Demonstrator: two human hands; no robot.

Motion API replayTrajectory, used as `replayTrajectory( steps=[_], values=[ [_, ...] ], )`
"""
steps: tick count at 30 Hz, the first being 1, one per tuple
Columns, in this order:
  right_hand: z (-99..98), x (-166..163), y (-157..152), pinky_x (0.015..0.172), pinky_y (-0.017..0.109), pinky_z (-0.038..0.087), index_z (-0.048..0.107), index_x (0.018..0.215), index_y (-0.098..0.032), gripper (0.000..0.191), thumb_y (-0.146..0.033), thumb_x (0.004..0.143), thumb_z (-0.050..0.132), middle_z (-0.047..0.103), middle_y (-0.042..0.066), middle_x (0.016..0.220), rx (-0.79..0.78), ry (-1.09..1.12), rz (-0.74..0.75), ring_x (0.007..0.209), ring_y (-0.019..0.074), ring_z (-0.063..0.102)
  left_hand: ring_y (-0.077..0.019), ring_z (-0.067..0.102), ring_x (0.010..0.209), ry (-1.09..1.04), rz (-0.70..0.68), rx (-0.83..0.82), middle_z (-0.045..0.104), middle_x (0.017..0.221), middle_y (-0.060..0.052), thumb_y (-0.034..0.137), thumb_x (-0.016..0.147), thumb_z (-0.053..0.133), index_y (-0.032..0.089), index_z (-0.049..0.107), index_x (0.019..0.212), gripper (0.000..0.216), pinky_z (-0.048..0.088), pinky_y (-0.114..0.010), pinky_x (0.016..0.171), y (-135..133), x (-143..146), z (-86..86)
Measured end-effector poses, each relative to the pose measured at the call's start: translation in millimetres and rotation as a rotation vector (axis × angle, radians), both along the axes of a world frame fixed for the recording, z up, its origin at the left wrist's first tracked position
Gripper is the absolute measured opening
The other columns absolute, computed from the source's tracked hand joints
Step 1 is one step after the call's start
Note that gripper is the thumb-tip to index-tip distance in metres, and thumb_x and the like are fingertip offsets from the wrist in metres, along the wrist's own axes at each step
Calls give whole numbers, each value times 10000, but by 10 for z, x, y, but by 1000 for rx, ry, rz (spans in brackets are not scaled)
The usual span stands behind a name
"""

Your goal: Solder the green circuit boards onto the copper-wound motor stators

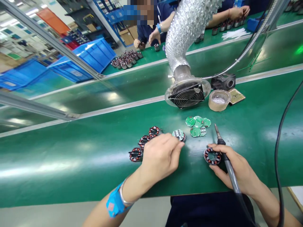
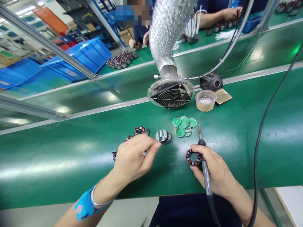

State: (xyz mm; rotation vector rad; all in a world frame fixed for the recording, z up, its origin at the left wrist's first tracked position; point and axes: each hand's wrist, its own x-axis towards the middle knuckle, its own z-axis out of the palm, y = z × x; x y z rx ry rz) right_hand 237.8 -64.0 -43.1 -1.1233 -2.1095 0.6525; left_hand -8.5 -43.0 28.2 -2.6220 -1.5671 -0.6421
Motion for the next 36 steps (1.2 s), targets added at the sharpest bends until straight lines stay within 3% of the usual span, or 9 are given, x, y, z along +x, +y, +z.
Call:
replayTrajectory(
  steps=[3, 5, 9, 16, 21, 26, 30, 33, 36],
  values=[
    [1, 20, 0, 931, 364, 561, 436, 1259, -217, 438, -184, 845, 575, 655, 104, 1201, -2, 7, 0, 1106, 222, 650, -247, 567, 888, 112, -51, -51, 660, 946, -93, 293, 880, 569, 170, 644, 971, 170, 443, -381, 771, 159, -15, -41],
    [-2, 27, -3, 940, 371, 557, 433, 1262, -216, 440, -181, 846, 570, 648, 108, 1217, -5, 5, -5, 1120, 225, 643, -268, 549, 977, 180, -97, -151, 644, 1064, -101, 263, 867, 569, 178, 636, 1029, 195, 442, -407, 815, 236, -35, -118],
    [-2, 23, 0, 955, 374, 549, 422, 1271, -215, 450, -164, 847, 563, 641, 111, 1227, -2, 16, 8, 1126, 220, 639, -290, 529, 1019, 235, 22, -102, 636, 1022, -110, 131, 838, 515, 160, 641, 907, 146, 419, -445, 872, 306, -16, -241],
    [0, 30, 0, 955, 382, 550, 430, 1280, -215, 474, -167, 831, 576, 640, 113, 1241, 10, 16, -23, 1132, 230, 638, -299, 522, 1014, 221, -33, -215, 580, 1120, -146, 318, 875, 596, 126, 571, 1071, 276, 461, -440, 838, 418, 337, -389],
    [-2, 34, 0, 965, 380, 543, 426, 1293, -216, 501, -155, 820, 582, 629, 114, 1259, 3, 27, -10, 1152, 233, 627, -257, 548, 922, 73, -73, -371, 576, 975, -89, 263, 834, 656, 164, 531, 946, 195, 492, -406, 808, 414, 288, -433],
    [-9, 38, -4, 998, 372, 522, 407, 1317, -203, 516, -156, 833, 580, 607, 121, 1287, -8, 28, -3, 1196, 222, 596, -198, 587, 785, -46, -40, -507, 562, 884, -17, 290, 726, 791, 183, 505, 1122, 500, 499, -349, 748, 374, 240, -402],
    [-20, 49, -3, 992, 369, 529, 410, 1318, -197, 511, -166, 838, 583, 602, 125, 1301, 10, 28, -21, 1198, 226, 599, -138, 560, 669, -118, 43, -563, 542, 905, -5, 304, 677, 825, 181, 568, 933, 383, 472, -284, 640, 363, 210, -354],
    [6, 27, 0, 984, 387, 536, 413, 1313, -199, 515, -183, 834, 602, 601, 131, 1309, 20, 28, -17, 1191, 239, 606, -107, 526, 574, -349, 94, -630, 544, 742, 21, 296, 790, 711, 171, 538, 755, 216, 430, -241, 567, 344, 189, -282],
    [99, -53, -6, 983, 440, 533, 427, 1284, -203, 574, -239, 784, 706, 603, 150, 1308, 132, 121, -71, 1190, 277, 603, -99, 502, 504, -728, 166, -727, 518, 587, 44, 375, 867, 592, 182, 477, 706, 277, 396, -216, 503, 269, 270, -192]
  ],
)
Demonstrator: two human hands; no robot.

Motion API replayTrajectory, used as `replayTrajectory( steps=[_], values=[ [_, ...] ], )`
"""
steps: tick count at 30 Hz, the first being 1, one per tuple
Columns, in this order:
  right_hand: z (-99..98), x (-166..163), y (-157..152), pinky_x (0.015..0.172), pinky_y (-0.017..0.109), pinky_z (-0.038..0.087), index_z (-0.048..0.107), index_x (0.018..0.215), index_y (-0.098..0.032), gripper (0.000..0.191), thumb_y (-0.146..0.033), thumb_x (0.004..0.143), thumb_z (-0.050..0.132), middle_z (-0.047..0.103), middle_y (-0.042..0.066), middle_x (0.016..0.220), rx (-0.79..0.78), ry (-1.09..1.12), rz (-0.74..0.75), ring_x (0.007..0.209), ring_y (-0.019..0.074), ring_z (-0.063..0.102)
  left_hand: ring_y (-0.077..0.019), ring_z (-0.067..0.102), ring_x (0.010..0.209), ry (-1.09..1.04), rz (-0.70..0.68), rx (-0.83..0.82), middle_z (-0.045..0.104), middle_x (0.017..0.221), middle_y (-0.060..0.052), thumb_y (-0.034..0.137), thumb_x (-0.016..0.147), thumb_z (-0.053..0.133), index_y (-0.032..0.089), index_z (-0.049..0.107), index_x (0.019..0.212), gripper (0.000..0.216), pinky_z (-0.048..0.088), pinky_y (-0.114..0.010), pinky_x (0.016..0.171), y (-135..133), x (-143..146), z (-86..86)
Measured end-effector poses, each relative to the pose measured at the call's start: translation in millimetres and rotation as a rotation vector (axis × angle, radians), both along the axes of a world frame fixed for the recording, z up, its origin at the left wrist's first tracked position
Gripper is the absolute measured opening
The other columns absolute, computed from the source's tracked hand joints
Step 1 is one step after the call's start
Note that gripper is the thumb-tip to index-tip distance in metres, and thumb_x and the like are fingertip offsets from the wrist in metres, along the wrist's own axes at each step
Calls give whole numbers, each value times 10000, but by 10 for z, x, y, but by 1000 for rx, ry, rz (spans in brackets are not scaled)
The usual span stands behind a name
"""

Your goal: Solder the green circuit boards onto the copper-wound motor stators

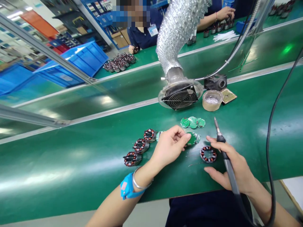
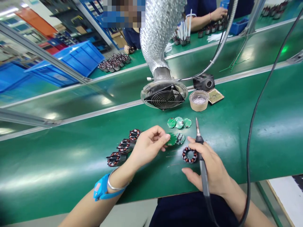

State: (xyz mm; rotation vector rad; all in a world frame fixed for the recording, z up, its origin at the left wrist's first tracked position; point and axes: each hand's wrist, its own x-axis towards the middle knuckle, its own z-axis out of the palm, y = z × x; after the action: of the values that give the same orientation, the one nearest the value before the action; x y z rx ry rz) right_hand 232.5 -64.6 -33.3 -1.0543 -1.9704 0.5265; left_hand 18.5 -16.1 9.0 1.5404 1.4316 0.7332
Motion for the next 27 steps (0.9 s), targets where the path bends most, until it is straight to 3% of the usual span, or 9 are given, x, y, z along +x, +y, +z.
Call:
replayTrajectory(
  steps=[2, 5, 11, 15, 18, 21, 24, 27],
  values=[
    [91, -75, -4, 947, 440, 553, 460, 1228, -226, 573, -225, 744, 767, 650, 134, 1242, 147, 58, -70, 1133, 281, 638, -85, 453, 493, -138, 38, 21, 471, 549, 54, 401, 866, 589, 185, 430, 652, 343, 367, -207, 494, -81, 116, 50],
    [222, -151, -2, 866, 385, 587, 493, 1162, -272, 506, -112, 753, 744, 714, 73, 1114, 272, 29, -117, 1003, 236, 697, -77, 411, 536, -205, -33, 110, 451, 559, 49, 373, 886, 574, 179, 389, 591, 399, 359, -207, 533, -183, 271, 96],
    [244, -10, 29, 750, 292, 589, 570, 1110, -233, 351, -89, 803, 661, 725, 17, 935, 118, 19, -119, 819, 172, 709, -127, 600, 717, -67, -220, 125, 668, 765, -17, 330, 947, 501, 155, 636, 802, 264, 451, -238, 688, -150, 126, 75],
    [134, 112, 59, 763, 323, 567, 579, 1159, -203, 358, -30, 846, 564, 701, 51, 990, 4, -60, 162, 885, 180, 679, -160, 645, 835, 64, -198, 186, 693, 903, -49, 186, 916, 509, 149, 643, 940, 141, 481, -276, 780, -95, -18, -65],
    [101, 151, 91, 891, 403, 532, 548, 1189, -197, 412, -13, 822, 581, 702, 57, 1013, 10, -20, 258, 937, 194, 670, -157, 657, 848, 50, -318, 123, 701, 960, -57, 94, 880, 502, 157, 659, 1013, 216, 500, -278, 795, -81, -33, -207],
    [102, 162, 115, 965, 458, 488, 531, 1172, -217, 445, -89, 778, 692, 697, 69, 1101, 82, -7, 162, 993, 222, 659, -152, 671, 840, -114, -381, 8, 721, 971, -54, 108, 843, 583, 166, 687, 1032, 223, 521, -259, 773, -49, -26, -330],
    [105, 159, 117, 876, 410, 527, 537, 1182, -217, 451, -209, 777, 736, 683, 83, 1113, 52, -123, 20, 993, 235, 644, -135, 658, 737, -248, -352, -45, 728, 859, -42, 168, 807, 674, 158, 731, 930, 136, 511, -230, 699, 8, -35, -399],
    [128, 147, 111, 820, 349, 542, 535, 1196, -206, 401, -189, 821, 676, 685, 74, 1076, -12, -158, 17, 941, 206, 651, -128, 627, 709, -331, -375, -6, 707, 779, -39, 197, 784, 719, 158, 755, 838, 76, 488, -228, 690, 66, -49, -414]
  ],
)
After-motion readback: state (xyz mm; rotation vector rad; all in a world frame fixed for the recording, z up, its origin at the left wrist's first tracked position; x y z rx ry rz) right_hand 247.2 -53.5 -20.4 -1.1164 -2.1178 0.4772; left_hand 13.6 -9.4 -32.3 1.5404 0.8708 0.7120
